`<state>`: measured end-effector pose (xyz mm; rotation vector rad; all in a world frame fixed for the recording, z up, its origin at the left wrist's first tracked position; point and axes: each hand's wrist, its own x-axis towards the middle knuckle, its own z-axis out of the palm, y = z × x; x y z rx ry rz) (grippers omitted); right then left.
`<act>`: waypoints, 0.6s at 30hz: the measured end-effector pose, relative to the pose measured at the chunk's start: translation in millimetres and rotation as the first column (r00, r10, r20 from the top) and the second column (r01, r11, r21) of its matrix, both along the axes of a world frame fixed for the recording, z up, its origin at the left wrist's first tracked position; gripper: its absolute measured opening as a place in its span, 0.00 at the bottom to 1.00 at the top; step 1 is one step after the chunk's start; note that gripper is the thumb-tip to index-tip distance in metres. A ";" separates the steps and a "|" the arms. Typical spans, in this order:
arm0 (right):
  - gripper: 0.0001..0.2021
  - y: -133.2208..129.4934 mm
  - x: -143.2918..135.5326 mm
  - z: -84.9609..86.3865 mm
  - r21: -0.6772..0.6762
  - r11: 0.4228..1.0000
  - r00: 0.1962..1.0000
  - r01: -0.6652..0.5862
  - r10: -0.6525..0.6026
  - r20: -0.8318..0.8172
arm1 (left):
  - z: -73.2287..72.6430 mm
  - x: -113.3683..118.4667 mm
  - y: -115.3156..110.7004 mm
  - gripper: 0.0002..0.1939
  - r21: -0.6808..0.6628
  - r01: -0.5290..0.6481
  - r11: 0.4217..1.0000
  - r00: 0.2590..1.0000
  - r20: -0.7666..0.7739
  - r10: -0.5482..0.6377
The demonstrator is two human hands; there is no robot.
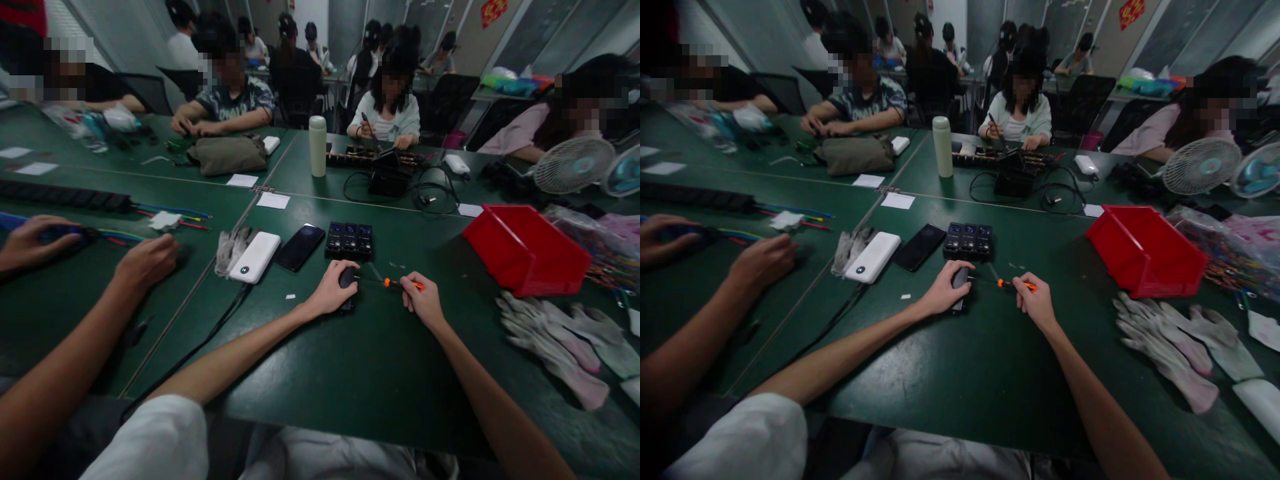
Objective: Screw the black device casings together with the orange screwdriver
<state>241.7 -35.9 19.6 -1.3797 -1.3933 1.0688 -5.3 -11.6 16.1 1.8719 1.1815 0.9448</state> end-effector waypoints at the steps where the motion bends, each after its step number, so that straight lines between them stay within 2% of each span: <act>1: 0.16 -0.1 0.1 0.2 -0.009 1.000 1.000 0.002 -0.002 0.012 | 0.1 -0.1 0.0 0.18 0.000 0.002 1.000 1.000 0.002 -0.002; 4: 0.16 0.3 0.5 0.0 -0.015 1.000 1.000 -0.014 0.014 0.022 | 0.4 -0.2 -0.4 0.19 0.000 -0.002 1.000 1.000 0.007 0.002; 7: 0.12 2.4 2.2 -3.1 0.049 0.998 0.999 -0.043 0.044 -0.015 | 0.9 -0.2 -0.8 0.18 -0.001 -0.006 1.000 1.000 0.005 0.006; 11: 0.19 4.8 6.2 -7.9 0.193 0.981 1.000 0.003 -0.005 0.009 | 1.3 -0.1 -0.8 0.18 0.006 -0.008 1.000 1.000 -0.001 0.008; 14: 0.14 4.2 7.6 -7.8 0.177 0.984 0.998 -0.014 0.004 0.056 | 1.2 0.0 -0.6 0.18 0.016 -0.004 1.000 1.000 0.009 0.003; 18: 0.14 1.8 5.9 -4.1 0.114 0.993 0.999 -0.043 0.043 0.004 | 1.5 0.2 -0.5 0.18 0.015 -0.003 1.000 1.000 0.008 0.003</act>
